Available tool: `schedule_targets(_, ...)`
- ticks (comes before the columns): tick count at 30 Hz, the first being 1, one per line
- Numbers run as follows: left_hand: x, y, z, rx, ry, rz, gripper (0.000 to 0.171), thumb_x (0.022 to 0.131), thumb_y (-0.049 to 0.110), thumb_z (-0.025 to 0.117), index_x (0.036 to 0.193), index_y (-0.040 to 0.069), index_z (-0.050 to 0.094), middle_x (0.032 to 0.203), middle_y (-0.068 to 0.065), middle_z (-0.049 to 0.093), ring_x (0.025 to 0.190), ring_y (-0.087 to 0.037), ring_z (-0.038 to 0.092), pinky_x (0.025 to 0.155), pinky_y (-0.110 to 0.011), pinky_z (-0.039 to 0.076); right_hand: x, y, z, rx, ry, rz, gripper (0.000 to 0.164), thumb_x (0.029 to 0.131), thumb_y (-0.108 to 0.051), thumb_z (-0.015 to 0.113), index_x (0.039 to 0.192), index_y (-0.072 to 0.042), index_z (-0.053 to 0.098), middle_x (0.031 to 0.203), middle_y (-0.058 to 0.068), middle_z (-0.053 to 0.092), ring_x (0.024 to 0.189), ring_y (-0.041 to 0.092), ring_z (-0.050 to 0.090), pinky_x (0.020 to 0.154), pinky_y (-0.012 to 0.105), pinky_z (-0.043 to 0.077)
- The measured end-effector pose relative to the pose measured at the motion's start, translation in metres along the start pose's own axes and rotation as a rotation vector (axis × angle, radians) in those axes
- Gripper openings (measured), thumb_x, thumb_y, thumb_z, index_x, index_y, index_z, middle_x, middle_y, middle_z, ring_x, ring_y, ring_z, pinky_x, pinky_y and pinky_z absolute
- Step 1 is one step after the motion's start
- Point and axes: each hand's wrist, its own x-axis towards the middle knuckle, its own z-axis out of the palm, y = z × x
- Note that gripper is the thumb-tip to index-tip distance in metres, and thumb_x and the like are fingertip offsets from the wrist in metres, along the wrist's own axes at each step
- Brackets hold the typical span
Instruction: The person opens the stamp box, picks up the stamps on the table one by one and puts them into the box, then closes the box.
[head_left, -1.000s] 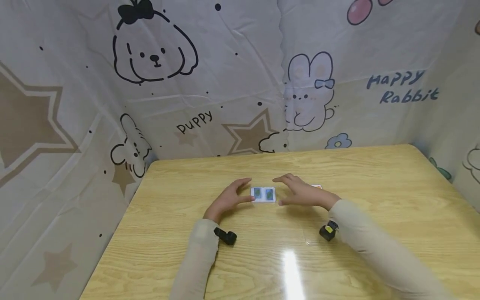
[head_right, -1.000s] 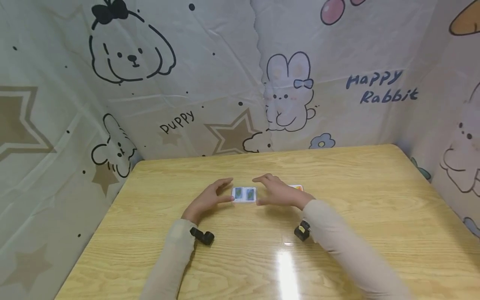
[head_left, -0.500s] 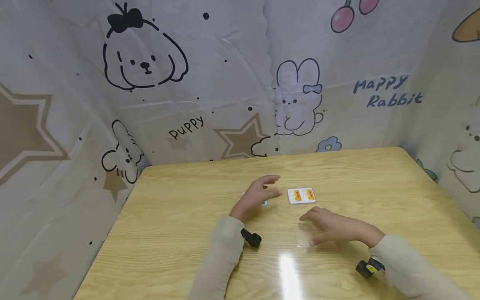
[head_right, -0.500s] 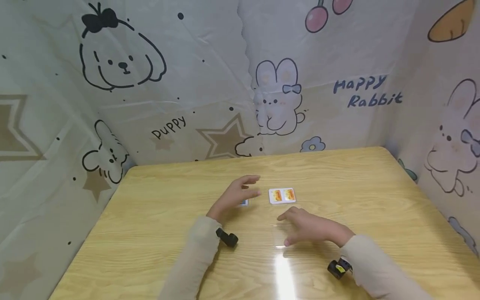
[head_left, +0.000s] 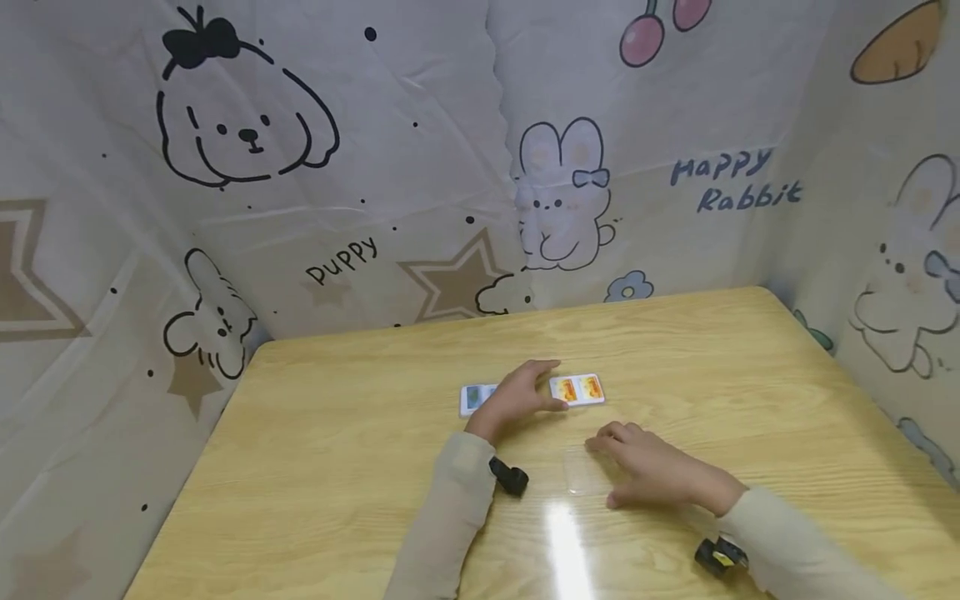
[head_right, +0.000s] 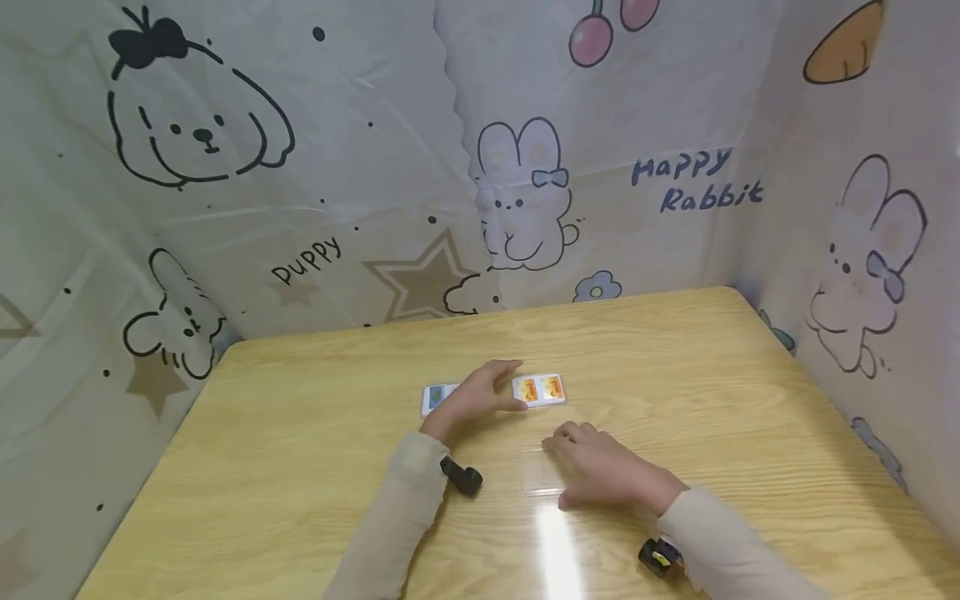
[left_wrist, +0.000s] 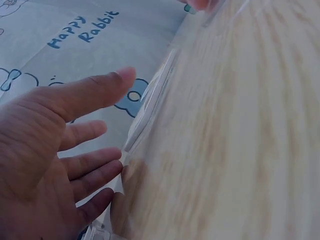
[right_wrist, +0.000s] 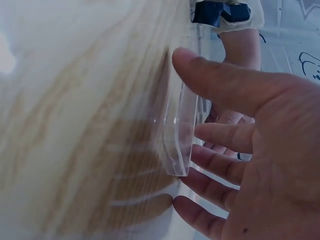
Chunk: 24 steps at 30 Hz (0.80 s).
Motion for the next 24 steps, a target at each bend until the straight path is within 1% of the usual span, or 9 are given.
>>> schedule_targets(3,-0.002,-0.003,-0.002,0.022,-0.001,-0.008,0.081,0.078,0.038,0.08,0.147,0.023,0.041,0.154,0.0,0.039,0.143,-0.023,0.034,0.117,-0.046,0.029,0.001,-0.003,0.001,-0.044,0.01,-0.006,0.069,0.077,-0.032,0.078,0.135,-0.004,0.051,0.127,0.014,0.052,0.114,0.031,0.051,0.093,0.053,0.047)
schedule_targets(6,-0.001,-0.005,-0.003,0.056,-0.006,0.0,0.081,0.078,0.039,0.079,0.147,0.022,0.041,0.154,-0.001,0.038,0.144,-0.024,0.033,0.118,-0.045,0.028,0.001,-0.003,0.001,-0.063,0.02,0.006,0.066,0.078,-0.028,0.078,0.134,-0.005,0.052,0.125,0.011,0.053,0.113,0.028,0.051,0.093,0.051,0.046)
schedule_targets(13,-0.001,-0.004,-0.005,0.174,-0.007,-0.013,0.076,0.08,0.039,0.078,0.144,0.018,0.045,0.153,-0.001,0.04,0.143,-0.024,0.035,0.117,-0.045,0.03,0.003,-0.002,0.001,-0.079,0.018,-0.011,0.062,0.079,-0.026,0.076,0.133,-0.006,0.054,0.126,0.01,0.053,0.113,0.029,0.051,0.094,0.053,0.046)
schedule_targets(16,-0.001,-0.002,-0.004,0.238,-0.003,-0.006,0.072,0.081,0.04,0.076,0.143,0.018,0.047,0.152,0.001,0.041,0.142,-0.023,0.037,0.117,-0.044,0.031,0.004,-0.001,0.0,-0.071,0.019,-0.013,0.061,0.078,-0.023,0.076,0.132,-0.007,0.055,0.125,0.009,0.054,0.112,0.027,0.051,0.094,0.051,0.046)
schedule_targets(17,-0.001,-0.002,-0.004,0.25,-0.003,-0.004,0.071,0.082,0.04,0.076,0.143,0.018,0.048,0.151,0.001,0.041,0.141,-0.023,0.037,0.117,-0.044,0.031,0.005,0.0,-0.001,-0.065,0.017,-0.012,0.06,0.078,-0.022,0.076,0.132,-0.007,0.055,0.124,0.008,0.054,0.111,0.026,0.051,0.092,0.05,0.047)
schedule_targets(20,-0.003,-0.001,-0.002,0.273,-0.009,-0.009,0.071,0.082,0.042,0.075,0.143,0.018,0.048,0.151,0.002,0.041,0.141,-0.022,0.037,0.116,-0.044,0.031,0.009,0.003,-0.005,-0.032,0.021,0.005,0.059,0.077,-0.018,0.075,0.132,-0.008,0.054,0.124,0.008,0.053,0.113,0.027,0.051,0.094,0.05,0.046)
schedule_targets(24,-0.002,-0.001,-0.002,0.283,-0.015,-0.007,0.069,0.082,0.043,0.074,0.142,0.018,0.049,0.15,0.003,0.042,0.14,-0.022,0.038,0.115,-0.045,0.032,0.02,0.008,-0.015,-0.008,0.07,0.021,0.055,0.079,-0.014,0.075,0.13,-0.007,0.055,0.127,0.012,0.053,0.117,0.034,0.051,0.098,0.056,0.043)
